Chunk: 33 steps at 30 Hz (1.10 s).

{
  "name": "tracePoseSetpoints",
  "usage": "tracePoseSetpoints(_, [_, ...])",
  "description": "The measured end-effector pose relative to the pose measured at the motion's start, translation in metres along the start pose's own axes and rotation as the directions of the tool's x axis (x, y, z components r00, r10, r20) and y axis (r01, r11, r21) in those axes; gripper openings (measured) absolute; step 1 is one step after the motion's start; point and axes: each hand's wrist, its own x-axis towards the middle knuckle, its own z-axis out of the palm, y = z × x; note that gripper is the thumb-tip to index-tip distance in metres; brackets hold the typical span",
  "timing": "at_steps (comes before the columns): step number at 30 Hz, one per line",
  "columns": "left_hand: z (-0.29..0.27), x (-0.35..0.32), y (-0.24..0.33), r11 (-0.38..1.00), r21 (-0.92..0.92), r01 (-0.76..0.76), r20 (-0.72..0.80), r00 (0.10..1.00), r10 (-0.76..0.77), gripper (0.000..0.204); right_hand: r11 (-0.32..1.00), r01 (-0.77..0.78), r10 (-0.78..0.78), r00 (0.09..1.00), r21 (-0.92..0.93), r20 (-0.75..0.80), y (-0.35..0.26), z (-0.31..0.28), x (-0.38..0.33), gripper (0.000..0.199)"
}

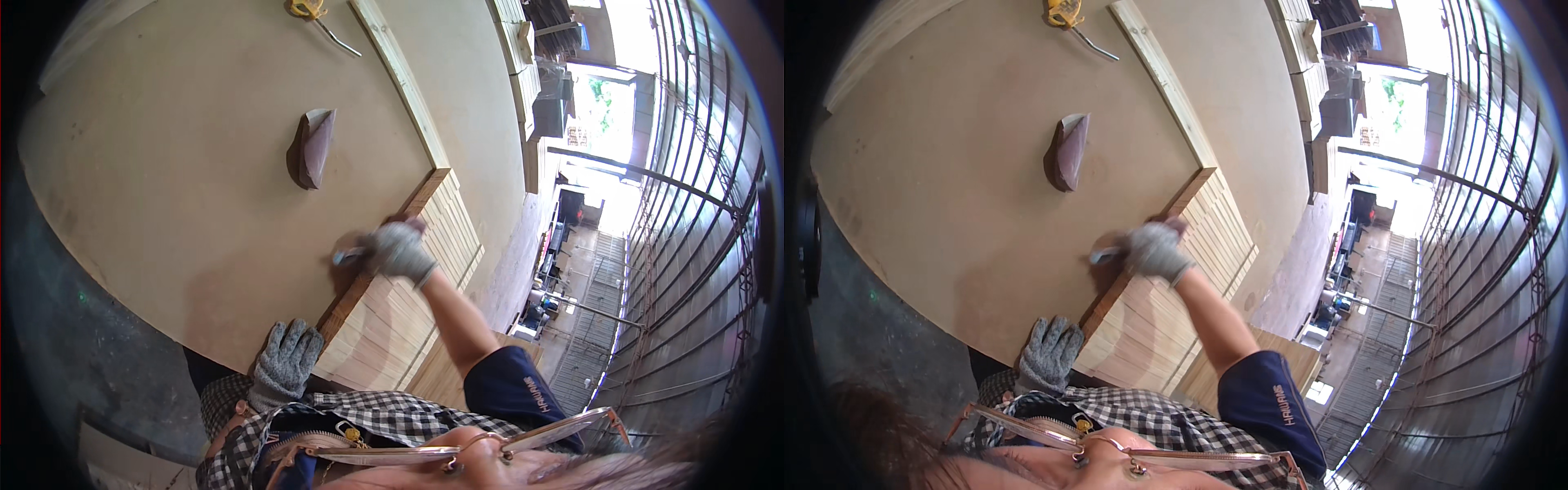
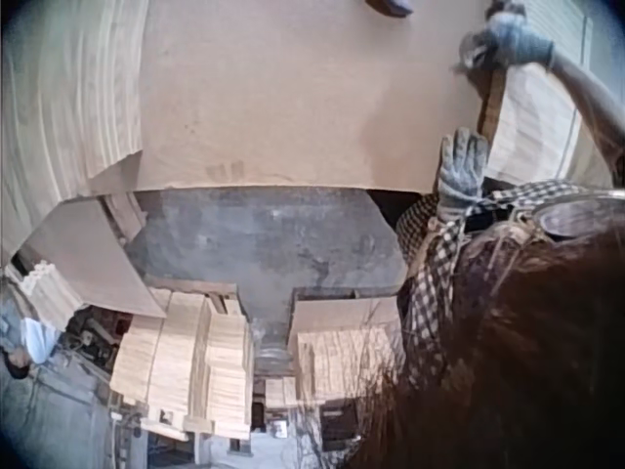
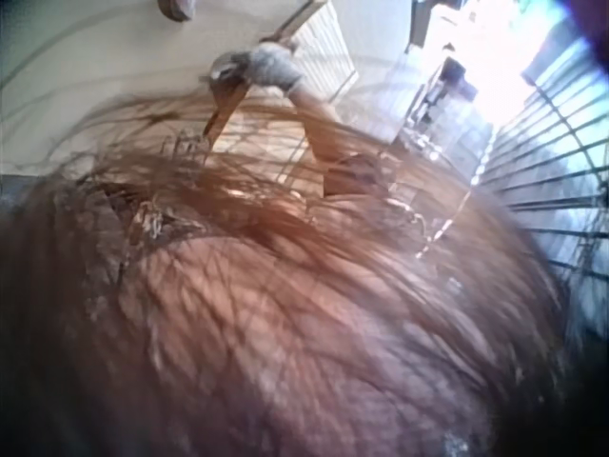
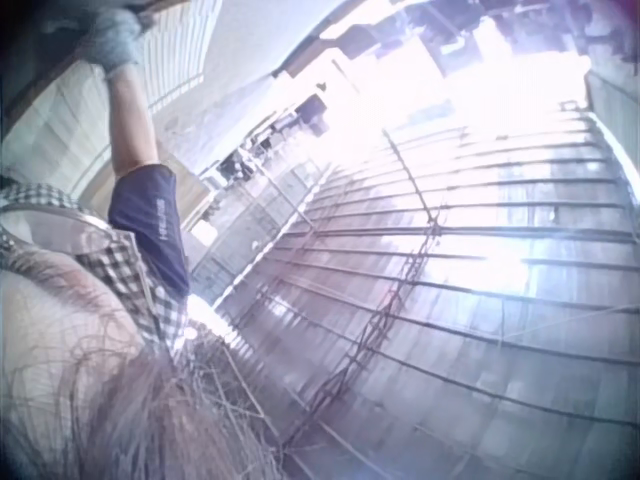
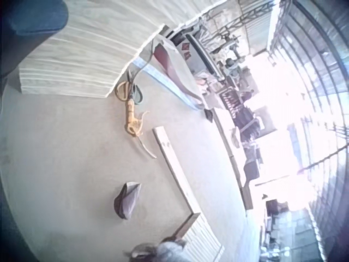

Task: Sanding the surface and edges of a wooden slat panel using a hand-held piece of sandpaper.

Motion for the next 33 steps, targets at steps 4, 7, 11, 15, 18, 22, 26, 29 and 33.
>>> tracePoseSetpoints(4, [0.001,-0.002,0.000,0.999,-0.036,0.035,0.020,0.999,-0.034,0.054,0.937,0.338,-0.319,0.930,0.085,-0.184,-0.034,0.017,-0.019,0.025])
tracePoseSetpoints(7, [0.007,0.005,0.002,1.000,-0.024,-0.015,-0.033,0.999,0.015,0.054,0.903,0.147,-0.348,0.802,-0.404,-0.486,0.078,0.018,0.002,0.023])
tracePoseSetpoints(11, [0.008,-0.001,0.001,0.999,-0.037,0.012,0.002,1.000,-0.012,0.055,0.970,-0.019,-0.099,0.878,-0.241,-0.468,0.129,-0.077,0.036,0.023])
tracePoseSetpoints(15, [0.009,-0.009,-0.001,1.000,0.002,0.005,-0.008,1.000,-0.005,0.055,0.978,-0.210,0.195,0.912,-0.003,-0.360,0.120,-0.060,0.032,0.020])
tracePoseSetpoints(18, [0.002,-0.007,-0.003,1.000,-0.014,0.008,-0.004,1.000,-0.008,0.056,0.964,-0.266,0.261,0.931,0.014,-0.256,0.116,-0.059,0.030,0.023])
tracePoseSetpoints(22, [0.003,-0.003,-0.001,0.999,-0.042,-0.001,0.004,1.000,0.002,0.059,0.904,-0.410,0.377,0.898,-0.122,-0.226,0.115,-0.054,0.042,0.025])
tracePoseSetpoints(26, [-0.003,-0.003,0.000,0.999,-0.034,0.002,0.022,1.000,-0.001,0.058,0.923,-0.374,0.346,0.911,-0.094,-0.225,0.099,-0.060,0.041,0.022])
tracePoseSetpoints(29, [-0.004,0.002,-0.002,0.998,-0.064,0.018,0.029,0.999,-0.017,0.057,0.936,-0.349,0.331,0.921,-0.055,-0.204,0.103,-0.059,0.040,0.023])
tracePoseSetpoints(33, [-0.003,0.000,-0.002,0.999,-0.042,0.012,-0.002,1.000,-0.012,0.052,0.940,-0.340,0.333,0.918,0.007,-0.214,0.099,-0.042,0.041,0.026])
